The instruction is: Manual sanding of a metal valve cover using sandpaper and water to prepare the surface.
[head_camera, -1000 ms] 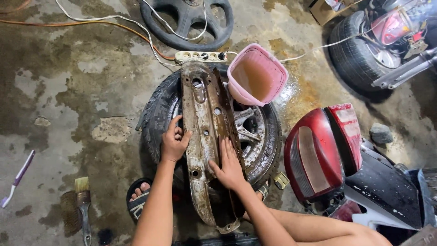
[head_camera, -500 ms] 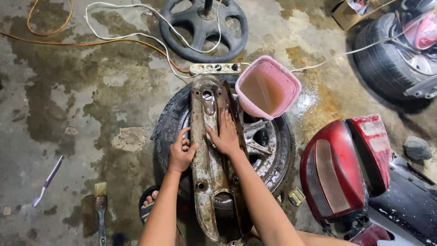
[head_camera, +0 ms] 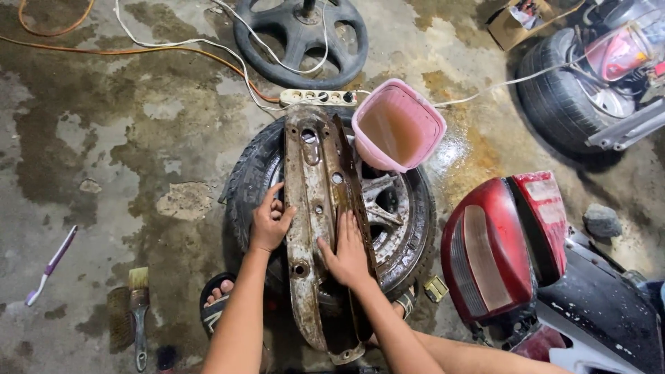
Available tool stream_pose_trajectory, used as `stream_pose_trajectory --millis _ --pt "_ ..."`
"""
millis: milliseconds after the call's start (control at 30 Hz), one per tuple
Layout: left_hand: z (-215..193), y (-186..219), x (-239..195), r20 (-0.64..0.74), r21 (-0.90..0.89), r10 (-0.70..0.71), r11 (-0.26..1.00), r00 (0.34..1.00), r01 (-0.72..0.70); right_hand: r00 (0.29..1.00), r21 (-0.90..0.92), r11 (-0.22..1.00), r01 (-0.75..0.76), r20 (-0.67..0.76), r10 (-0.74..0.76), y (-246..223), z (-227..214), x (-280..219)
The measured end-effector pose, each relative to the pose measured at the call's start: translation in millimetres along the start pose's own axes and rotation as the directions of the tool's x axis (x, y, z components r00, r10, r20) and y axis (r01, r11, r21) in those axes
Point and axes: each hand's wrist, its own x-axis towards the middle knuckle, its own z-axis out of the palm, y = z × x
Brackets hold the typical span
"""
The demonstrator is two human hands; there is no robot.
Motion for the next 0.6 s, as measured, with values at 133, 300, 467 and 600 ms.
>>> stream_pose_trajectory --millis 133,300,467,600 --pt "-1 5 1 0.002 0.004 -0.027 1.0 1.0 0.027 0.994 0.012 0.998 0.066 -0.085 -0.065 3 6 66" --pt "-3 9 2 0.032 0.034 0.007 0.999 0.999 -0.008 0.992 0.012 0.998 0.06 -0.111 -0.059 5 16 146" --pt "-5 6 3 0.057 0.031 0.021 0.999 0.998 -0.023 0.998 0.074 0.996 0.042 -0.045 -0.039 -3 -1 125" --pt "-3 8 5 0.044 0.02 0.016 1.0 0.999 -0.017 0.999 0.17 0.985 0.0 0.032 -0.006 -27 -25 50"
